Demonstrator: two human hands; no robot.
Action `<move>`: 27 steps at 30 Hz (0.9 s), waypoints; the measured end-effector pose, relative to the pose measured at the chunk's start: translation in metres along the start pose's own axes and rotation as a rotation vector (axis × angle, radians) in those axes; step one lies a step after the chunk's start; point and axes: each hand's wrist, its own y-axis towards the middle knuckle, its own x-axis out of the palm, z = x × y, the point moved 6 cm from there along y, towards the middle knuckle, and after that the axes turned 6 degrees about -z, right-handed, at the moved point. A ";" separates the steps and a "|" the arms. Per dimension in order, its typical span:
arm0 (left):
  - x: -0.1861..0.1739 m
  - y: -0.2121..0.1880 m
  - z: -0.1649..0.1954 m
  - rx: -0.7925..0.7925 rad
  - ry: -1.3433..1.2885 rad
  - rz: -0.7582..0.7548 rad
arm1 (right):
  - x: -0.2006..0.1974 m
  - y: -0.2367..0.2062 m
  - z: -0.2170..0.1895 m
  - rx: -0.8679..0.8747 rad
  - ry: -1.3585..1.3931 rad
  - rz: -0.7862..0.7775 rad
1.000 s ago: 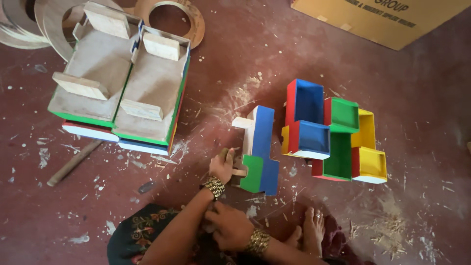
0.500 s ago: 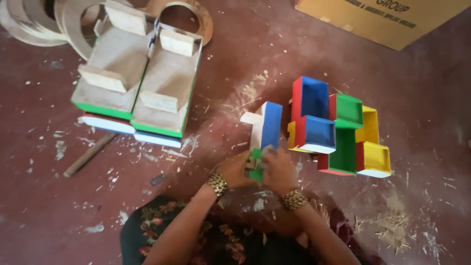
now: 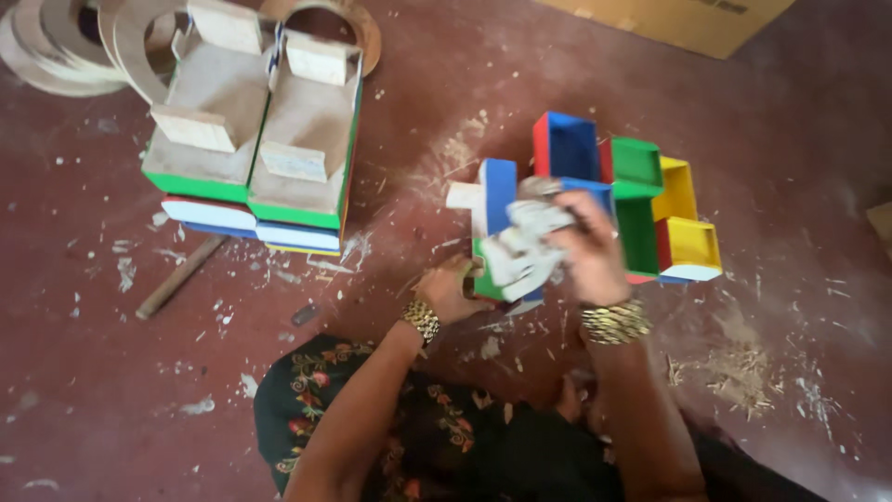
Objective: The person sits on the workshop floor and wipes colorful wooden craft pieces one at a time with a cloth, turning each piece to clean its surfaces and setting cleaned pieces aside with the others.
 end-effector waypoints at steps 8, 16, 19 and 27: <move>-0.039 -0.018 -0.014 -0.094 -0.878 0.416 | -0.042 -0.022 -0.070 -0.230 0.265 0.255; -0.024 -0.021 -0.049 -0.194 -0.771 0.567 | 0.097 0.007 -0.058 -0.323 -0.744 -0.106; -0.020 -0.024 -0.048 -0.144 -0.573 0.592 | 0.150 0.015 -0.043 -0.471 -1.072 -0.170; -0.012 -0.019 -0.067 -0.094 -0.741 0.856 | 0.156 -0.020 -0.015 -0.600 -1.367 -0.275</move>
